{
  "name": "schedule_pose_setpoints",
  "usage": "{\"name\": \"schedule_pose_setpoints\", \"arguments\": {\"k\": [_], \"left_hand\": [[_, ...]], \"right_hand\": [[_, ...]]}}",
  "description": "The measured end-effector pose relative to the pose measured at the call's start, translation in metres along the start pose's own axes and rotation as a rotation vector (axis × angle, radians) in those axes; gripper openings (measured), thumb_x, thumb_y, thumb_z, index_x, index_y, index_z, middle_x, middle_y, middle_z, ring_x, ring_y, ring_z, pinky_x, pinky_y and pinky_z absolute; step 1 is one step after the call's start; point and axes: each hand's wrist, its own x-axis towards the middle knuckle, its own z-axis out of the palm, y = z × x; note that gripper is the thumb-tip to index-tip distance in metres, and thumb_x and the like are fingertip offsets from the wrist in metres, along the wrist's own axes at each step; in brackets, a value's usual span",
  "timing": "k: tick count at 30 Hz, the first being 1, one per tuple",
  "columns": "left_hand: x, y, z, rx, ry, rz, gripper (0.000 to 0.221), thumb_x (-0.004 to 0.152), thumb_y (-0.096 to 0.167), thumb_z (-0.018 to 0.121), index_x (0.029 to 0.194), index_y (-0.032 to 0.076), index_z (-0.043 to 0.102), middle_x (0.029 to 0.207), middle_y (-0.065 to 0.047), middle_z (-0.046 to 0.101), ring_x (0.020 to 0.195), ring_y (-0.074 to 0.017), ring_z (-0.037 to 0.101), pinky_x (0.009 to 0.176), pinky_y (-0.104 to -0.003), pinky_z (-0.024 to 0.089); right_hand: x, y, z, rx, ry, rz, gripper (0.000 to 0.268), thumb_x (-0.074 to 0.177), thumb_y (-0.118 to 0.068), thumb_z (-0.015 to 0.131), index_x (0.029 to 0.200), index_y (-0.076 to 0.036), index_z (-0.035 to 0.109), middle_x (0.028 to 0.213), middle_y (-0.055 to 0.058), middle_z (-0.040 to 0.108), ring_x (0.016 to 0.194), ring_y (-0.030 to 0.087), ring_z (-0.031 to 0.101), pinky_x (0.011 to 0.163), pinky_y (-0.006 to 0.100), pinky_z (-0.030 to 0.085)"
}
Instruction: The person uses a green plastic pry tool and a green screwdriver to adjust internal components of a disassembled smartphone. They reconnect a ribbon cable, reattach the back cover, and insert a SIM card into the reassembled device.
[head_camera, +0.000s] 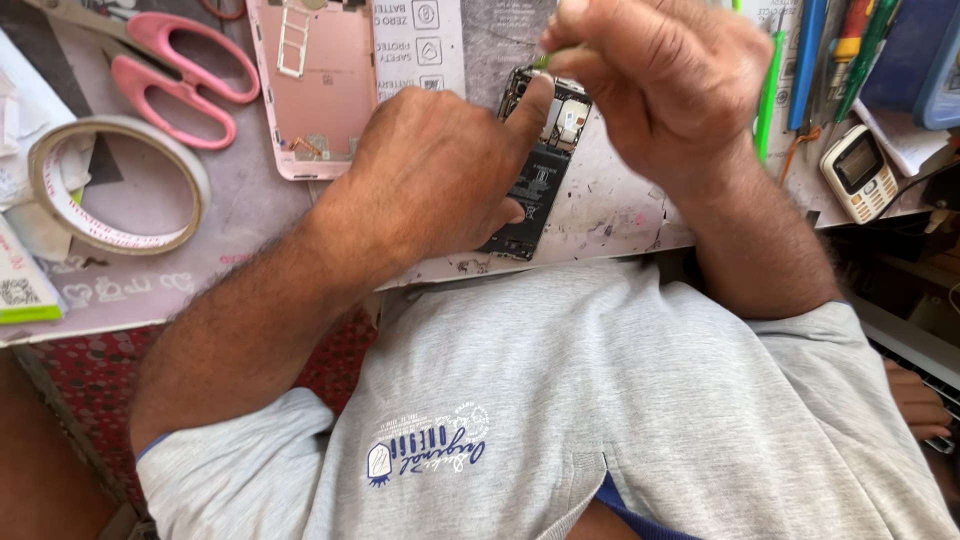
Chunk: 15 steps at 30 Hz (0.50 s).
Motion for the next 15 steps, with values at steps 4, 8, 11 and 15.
{"name": "schedule_pose_setpoints", "arguments": {"k": [4,8,11,15], "left_hand": [[-0.001,0.001,-0.002,0.012,0.040,0.014,0.099,0.074,0.046,0.086,0.145,-0.005,0.041,0.067,-0.011,0.070,0.060,-0.0299,0.071,0.052,-0.042,0.056],[-0.006,0.001,0.003,0.011,0.088,0.017,0.099,0.073,0.047,0.086,0.145,-0.005,0.043,0.069,-0.013,0.071,0.067,-0.0313,0.072,0.058,-0.042,0.057],[-0.006,0.000,0.009,0.040,0.116,0.032,0.097,0.073,0.045,0.087,0.144,-0.005,0.044,0.072,-0.014,0.071,0.069,-0.0321,0.072,0.060,-0.042,0.057],[-0.001,-0.002,0.014,0.034,0.143,0.036,0.088,0.070,0.045,0.089,0.136,-0.002,0.054,0.070,-0.014,0.070,0.069,-0.0327,0.072,0.063,-0.043,0.057]], "right_hand": [[0.002,-0.007,-0.004,-0.005,-0.009,0.027,0.029,0.113,0.003,0.073,0.140,-0.002,0.061,0.112,0.014,0.076,0.096,0.021,0.078,0.079,0.029,0.066],[0.005,-0.019,0.001,-0.026,-0.003,0.030,0.026,0.111,0.002,0.077,0.132,0.001,0.061,0.106,0.015,0.074,0.095,0.023,0.077,0.076,0.031,0.064],[0.002,-0.026,0.000,-0.009,-0.021,0.084,0.022,0.113,0.000,0.072,0.131,0.000,0.059,0.108,0.015,0.074,0.101,0.024,0.078,0.083,0.031,0.065],[-0.002,-0.021,0.006,0.081,0.024,0.104,0.016,0.115,-0.002,0.065,0.128,0.003,0.057,0.111,0.016,0.073,0.100,0.025,0.077,0.084,0.031,0.067]]}}
